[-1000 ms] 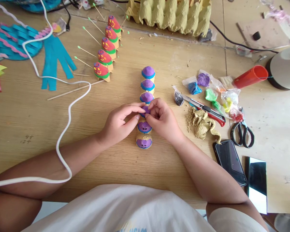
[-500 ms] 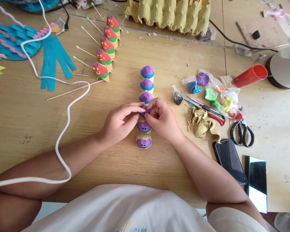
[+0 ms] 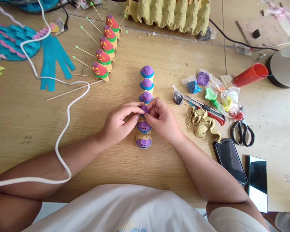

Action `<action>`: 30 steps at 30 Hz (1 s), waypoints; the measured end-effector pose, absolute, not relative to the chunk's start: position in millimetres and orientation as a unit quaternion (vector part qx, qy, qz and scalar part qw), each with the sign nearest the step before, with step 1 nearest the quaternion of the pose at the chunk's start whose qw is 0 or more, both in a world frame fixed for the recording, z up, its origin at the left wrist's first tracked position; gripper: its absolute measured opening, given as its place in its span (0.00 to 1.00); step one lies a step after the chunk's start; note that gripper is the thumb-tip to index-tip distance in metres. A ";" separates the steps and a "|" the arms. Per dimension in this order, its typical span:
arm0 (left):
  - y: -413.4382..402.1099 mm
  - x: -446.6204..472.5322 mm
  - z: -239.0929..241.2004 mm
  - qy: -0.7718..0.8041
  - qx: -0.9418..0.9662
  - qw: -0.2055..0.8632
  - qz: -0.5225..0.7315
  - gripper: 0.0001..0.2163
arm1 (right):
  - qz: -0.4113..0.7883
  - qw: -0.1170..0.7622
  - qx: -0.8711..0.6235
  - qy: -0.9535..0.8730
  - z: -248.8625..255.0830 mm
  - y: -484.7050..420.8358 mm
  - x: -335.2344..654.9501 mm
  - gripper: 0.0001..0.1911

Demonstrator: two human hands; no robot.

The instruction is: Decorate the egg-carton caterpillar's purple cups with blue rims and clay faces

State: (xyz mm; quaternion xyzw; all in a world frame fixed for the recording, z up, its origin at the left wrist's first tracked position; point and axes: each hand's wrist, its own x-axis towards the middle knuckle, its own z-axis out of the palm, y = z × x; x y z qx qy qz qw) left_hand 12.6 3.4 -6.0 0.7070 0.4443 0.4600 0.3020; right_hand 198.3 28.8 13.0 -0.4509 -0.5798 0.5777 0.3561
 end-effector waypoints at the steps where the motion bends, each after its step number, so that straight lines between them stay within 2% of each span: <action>1: 3.2 12.7 -6.8 0.444 0.699 0.313 0.464 0.12 | 0.580 0.356 -0.450 -0.578 13.1 28.8 198.4 0.12; 6: 2.1 12.4 -11.5 0.443 0.657 0.379 0.478 0.10 | 0.589 0.356 -0.445 -0.573 13.4 28.7 198.9 0.12; 18: 1.3 12.9 -10.3 0.448 0.664 0.379 0.465 0.10 | 0.596 0.356 -0.446 -0.565 11.1 29.4 199.8 0.14; 25: 1.2 11.2 -11.4 0.448 0.648 0.387 0.479 0.11 | 0.580 0.433 -0.452 -0.522 12.4 32.7 207.7 0.18; 30: 2.7 9.8 -10.9 0.456 0.641 0.377 0.489 0.10 | 0.574 0.452 -0.473 -0.493 8.0 37.5 212.3 0.21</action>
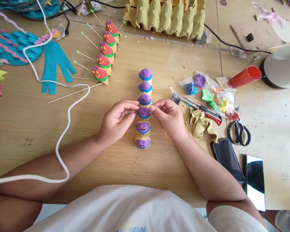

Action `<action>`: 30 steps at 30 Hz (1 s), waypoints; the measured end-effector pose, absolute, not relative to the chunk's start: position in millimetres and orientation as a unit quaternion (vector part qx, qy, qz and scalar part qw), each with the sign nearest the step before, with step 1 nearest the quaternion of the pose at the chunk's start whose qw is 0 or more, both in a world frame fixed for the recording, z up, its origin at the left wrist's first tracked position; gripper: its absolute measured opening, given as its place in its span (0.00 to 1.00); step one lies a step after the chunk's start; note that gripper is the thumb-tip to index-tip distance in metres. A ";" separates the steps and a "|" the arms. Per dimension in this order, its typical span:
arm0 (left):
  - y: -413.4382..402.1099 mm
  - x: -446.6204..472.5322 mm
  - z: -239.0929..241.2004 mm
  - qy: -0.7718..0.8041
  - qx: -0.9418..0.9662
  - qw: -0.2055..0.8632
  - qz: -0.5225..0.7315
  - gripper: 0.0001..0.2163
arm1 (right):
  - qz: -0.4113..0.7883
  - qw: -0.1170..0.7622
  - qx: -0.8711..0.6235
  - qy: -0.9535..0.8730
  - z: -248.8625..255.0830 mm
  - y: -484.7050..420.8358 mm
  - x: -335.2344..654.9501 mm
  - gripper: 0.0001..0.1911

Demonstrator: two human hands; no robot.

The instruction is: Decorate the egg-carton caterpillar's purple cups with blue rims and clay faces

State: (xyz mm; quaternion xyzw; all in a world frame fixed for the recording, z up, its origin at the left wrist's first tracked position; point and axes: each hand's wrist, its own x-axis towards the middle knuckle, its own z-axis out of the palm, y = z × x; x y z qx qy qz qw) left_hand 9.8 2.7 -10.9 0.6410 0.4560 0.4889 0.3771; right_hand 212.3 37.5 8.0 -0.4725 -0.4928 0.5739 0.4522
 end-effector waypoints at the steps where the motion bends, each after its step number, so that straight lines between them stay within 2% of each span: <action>1: 2.9 9.6 -10.9 0.455 0.642 0.374 0.492 0.09 | 0.587 0.456 -0.470 -0.477 7.6 38.0 212.5 0.21; 6: 3.2 9.4 -10.1 0.448 0.653 0.353 0.498 0.09 | 0.617 0.461 -0.464 -0.438 7.5 38.8 213.3 0.22; 12: 3.0 9.7 -8.1 0.443 0.663 0.333 0.503 0.09 | 0.555 0.475 -0.489 -0.477 5.9 37.3 214.0 0.18; 21: 3.0 11.9 0.9 0.444 0.688 0.294 0.492 0.07 | 0.504 0.450 -0.470 -0.568 13.2 23.1 212.0 0.22; 30: 2.3 12.3 0.7 0.444 0.691 0.289 0.491 0.07 | 0.539 0.463 -0.450 -0.541 15.6 24.4 210.4 0.22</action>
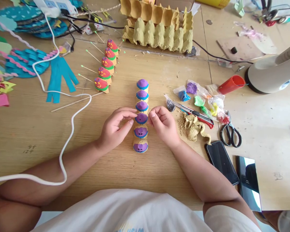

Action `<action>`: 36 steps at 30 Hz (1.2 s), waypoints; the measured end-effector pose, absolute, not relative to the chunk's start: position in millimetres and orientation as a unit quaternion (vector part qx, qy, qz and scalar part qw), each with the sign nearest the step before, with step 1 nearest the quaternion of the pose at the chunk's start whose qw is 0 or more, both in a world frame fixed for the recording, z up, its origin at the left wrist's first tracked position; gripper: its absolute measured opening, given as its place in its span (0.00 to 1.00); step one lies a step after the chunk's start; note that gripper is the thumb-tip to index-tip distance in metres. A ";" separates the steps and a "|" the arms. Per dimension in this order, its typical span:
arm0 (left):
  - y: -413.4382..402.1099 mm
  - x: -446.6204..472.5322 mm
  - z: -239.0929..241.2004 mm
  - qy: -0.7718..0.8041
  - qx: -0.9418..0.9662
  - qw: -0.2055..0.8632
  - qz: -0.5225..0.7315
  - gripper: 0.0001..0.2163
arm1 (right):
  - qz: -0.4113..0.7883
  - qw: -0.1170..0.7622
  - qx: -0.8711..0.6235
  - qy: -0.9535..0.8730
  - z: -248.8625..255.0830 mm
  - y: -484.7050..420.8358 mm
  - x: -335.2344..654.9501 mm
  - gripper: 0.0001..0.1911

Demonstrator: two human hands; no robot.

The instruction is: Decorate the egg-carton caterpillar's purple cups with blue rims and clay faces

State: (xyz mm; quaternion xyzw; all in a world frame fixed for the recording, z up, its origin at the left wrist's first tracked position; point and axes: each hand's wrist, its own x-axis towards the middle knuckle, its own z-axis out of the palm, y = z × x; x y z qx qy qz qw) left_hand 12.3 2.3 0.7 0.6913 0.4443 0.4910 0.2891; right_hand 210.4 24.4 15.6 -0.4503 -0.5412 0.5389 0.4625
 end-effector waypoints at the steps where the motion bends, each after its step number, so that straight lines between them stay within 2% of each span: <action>1: 2.3 12.3 0.5 0.445 0.691 0.291 0.490 0.08 | 0.533 0.463 -0.451 -0.546 16.1 23.7 211.0 0.23; 6: 2.8 12.1 -0.7 0.442 0.695 0.287 0.490 0.08 | 0.524 0.428 -0.451 -0.582 17.4 20.9 213.3 0.30; 10: 2.9 11.7 -1.2 0.442 0.699 0.284 0.485 0.08 | 0.543 0.453 -0.446 -0.549 12.6 23.8 212.4 0.22; 12: 2.8 11.6 -1.5 0.442 0.698 0.287 0.485 0.08 | 0.559 0.454 -0.439 -0.538 10.5 24.9 212.0 0.21; 19: 2.2 12.7 -2.2 0.440 0.697 0.285 0.490 0.08 | 0.545 0.432 -0.473 -0.541 14.1 20.8 214.1 0.31; 24: 2.6 13.5 -0.9 0.432 0.701 0.281 0.493 0.09 | 0.572 0.466 -0.435 -0.516 10.9 24.1 213.2 0.23; 27: 2.3 13.8 -1.0 0.428 0.705 0.278 0.493 0.09 | 0.581 0.449 -0.429 -0.526 11.8 23.4 213.5 0.24; 31: 1.3 13.4 -1.0 0.416 0.708 0.278 0.499 0.08 | 0.552 0.418 -0.440 -0.572 17.0 18.5 214.5 0.31; 36: -1.3 12.0 2.1 0.382 0.731 0.272 0.495 0.08 | 0.464 0.411 -0.427 -0.659 22.6 14.1 213.0 0.30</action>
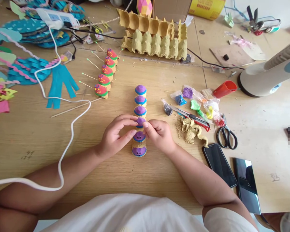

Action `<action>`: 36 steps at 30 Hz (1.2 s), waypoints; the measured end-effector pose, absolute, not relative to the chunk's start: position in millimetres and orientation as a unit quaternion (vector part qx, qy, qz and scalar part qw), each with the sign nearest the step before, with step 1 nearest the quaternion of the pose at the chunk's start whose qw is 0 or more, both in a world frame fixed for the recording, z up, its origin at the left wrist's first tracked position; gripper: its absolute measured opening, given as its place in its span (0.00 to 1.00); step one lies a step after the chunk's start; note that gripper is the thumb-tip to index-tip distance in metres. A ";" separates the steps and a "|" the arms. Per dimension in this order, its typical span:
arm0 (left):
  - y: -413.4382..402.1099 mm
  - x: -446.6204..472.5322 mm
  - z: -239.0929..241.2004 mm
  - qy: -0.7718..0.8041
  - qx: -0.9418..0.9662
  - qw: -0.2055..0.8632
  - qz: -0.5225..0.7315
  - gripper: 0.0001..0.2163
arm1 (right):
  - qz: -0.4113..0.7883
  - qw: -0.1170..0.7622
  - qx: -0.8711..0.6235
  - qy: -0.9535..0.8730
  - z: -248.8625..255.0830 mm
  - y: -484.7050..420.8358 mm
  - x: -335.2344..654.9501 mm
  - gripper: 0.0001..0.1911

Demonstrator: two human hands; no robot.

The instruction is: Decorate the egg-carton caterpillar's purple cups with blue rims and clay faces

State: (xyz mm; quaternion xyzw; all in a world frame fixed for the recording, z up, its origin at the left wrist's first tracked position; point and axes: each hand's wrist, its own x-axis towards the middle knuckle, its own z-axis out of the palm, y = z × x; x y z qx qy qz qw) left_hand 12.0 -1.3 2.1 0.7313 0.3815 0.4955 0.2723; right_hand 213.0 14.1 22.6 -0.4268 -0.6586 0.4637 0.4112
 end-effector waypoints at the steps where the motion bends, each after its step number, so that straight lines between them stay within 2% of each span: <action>1: -1.8 11.9 3.0 0.376 0.737 0.269 0.493 0.08 | 0.439 0.408 -0.420 -0.681 23.5 13.6 212.6 0.29; 6: -2.8 13.2 6.5 0.364 0.756 0.221 0.498 0.05 | 0.305 0.407 -0.360 -0.782 23.5 12.6 210.7 0.24; 11: -1.8 13.3 7.8 0.364 0.758 0.190 0.506 0.04 | 0.272 0.387 -0.344 -0.811 19.7 12.1 210.5 0.24; 18: -1.8 10.6 6.9 0.377 0.743 0.199 0.516 0.03 | 0.359 0.409 -0.357 -0.759 21.5 10.2 212.1 0.29; 22: -2.1 10.1 5.9 0.385 0.732 0.214 0.521 0.02 | 0.397 0.428 -0.343 -0.736 18.2 13.3 211.5 0.18; 27: -2.2 11.0 5.1 0.397 0.708 0.246 0.529 0.02 | 0.358 0.454 -0.323 -0.749 13.5 16.2 210.2 0.06; 30: -2.1 11.1 5.1 0.397 0.706 0.257 0.526 0.01 | 0.369 0.468 -0.329 -0.733 13.7 15.0 209.4 0.03; 33: -2.4 10.4 5.5 0.395 0.711 0.260 0.520 0.02 | 0.408 0.467 -0.341 -0.706 14.2 13.3 208.6 0.05; 36: -3.1 9.6 6.0 0.404 0.708 0.264 0.515 0.04 | 0.452 0.459 -0.360 -0.674 13.2 12.2 208.7 0.11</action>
